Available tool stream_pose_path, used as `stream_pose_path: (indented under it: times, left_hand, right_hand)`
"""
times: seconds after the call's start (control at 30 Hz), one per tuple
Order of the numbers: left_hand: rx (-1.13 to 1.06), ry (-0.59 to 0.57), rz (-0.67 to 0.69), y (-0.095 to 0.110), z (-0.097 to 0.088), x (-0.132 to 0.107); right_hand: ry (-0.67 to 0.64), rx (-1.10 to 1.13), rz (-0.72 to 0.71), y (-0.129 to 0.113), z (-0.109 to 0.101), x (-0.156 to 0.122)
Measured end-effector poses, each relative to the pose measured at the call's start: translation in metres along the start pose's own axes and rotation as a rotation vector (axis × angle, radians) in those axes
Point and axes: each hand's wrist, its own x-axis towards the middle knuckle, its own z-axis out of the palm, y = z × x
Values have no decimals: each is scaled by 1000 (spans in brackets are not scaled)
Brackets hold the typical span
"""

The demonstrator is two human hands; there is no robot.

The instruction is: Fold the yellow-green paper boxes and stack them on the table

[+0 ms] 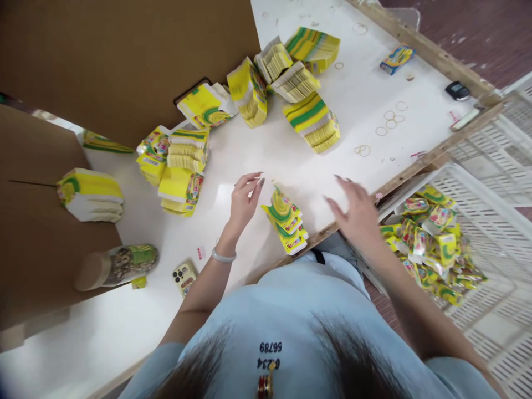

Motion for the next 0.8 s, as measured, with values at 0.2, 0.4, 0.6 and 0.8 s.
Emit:
stream_pose_path:
  times: [0.2, 0.4, 0.6, 0.8]
  left_hand:
    - [-218, 149, -160, 55, -20, -22]
    - [-393, 114, -132, 63, -13, -47]
    - [-533, -289, 8, 65, 24, -77]
    - [-523, -240, 1, 75, 19, -79]
  right_hand:
    - [-30, 387, -148, -76, 89, 14]
    - [-47, 557, -68, -81, 80, 8]
    - [-14, 647, 7, -88, 66, 6]
    - [-68, 784, 113, -93, 64, 0]
